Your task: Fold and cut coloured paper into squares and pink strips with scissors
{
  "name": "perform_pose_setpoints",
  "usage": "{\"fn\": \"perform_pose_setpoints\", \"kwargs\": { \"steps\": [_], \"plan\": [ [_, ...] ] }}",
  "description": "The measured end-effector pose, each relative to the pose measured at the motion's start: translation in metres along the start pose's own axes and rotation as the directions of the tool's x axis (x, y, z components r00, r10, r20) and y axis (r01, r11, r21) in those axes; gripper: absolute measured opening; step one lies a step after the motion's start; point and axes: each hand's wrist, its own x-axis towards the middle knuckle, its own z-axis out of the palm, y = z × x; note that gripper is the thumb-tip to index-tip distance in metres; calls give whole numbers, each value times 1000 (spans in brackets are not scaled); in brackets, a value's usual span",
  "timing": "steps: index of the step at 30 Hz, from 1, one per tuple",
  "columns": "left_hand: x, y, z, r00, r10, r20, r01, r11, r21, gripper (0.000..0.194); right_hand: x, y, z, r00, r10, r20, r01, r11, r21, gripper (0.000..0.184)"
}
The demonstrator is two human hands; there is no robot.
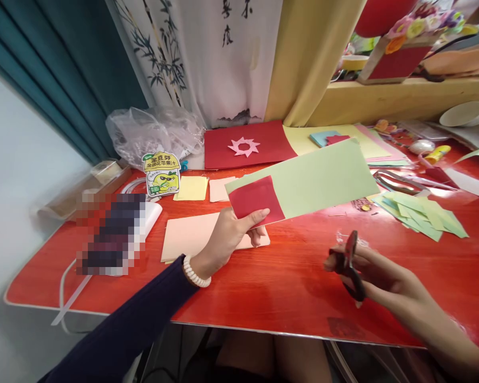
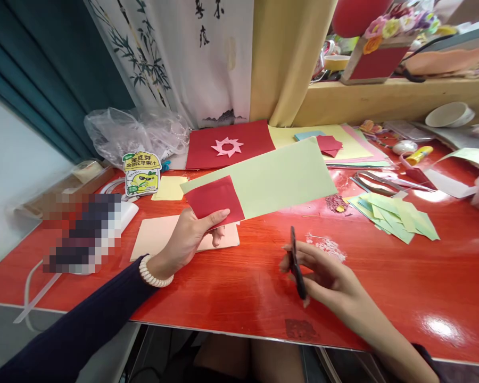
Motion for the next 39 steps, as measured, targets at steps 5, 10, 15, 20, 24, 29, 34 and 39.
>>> {"fn": "perform_pose_setpoints", "kwargs": {
  "steps": [5,10,15,20,24,29,34,39],
  "plan": [
    [0,0,-1,997,47,-58,-46,999,12,31,35,-20,17,926,44,375,-120,976,182,53],
    [0,0,1,976,155,-152,-154,988,18,29,59,-23,37,894,-30,447,-91,965,247,55],
    [-1,1,1,963,201,-182,-196,980,44,30,65,-16,44,904,-128,407,-4,951,308,63],
    [-4,-1,3,966,192,-175,-177,979,101,33,61,-15,41,922,-149,357,23,942,334,58],
    [-4,-3,4,968,181,-171,-163,980,114,35,60,-15,40,931,-145,335,23,940,342,59],
    [-4,-3,5,970,173,-172,-154,981,117,34,61,-16,38,934,-123,334,4,942,336,61],
    [-4,-2,5,974,147,-173,-125,983,136,35,60,-19,39,939,-84,333,-31,945,325,57],
    [-3,-2,5,975,152,-164,-130,982,135,34,58,-22,40,951,-68,302,-35,946,323,50]
  ]
}}
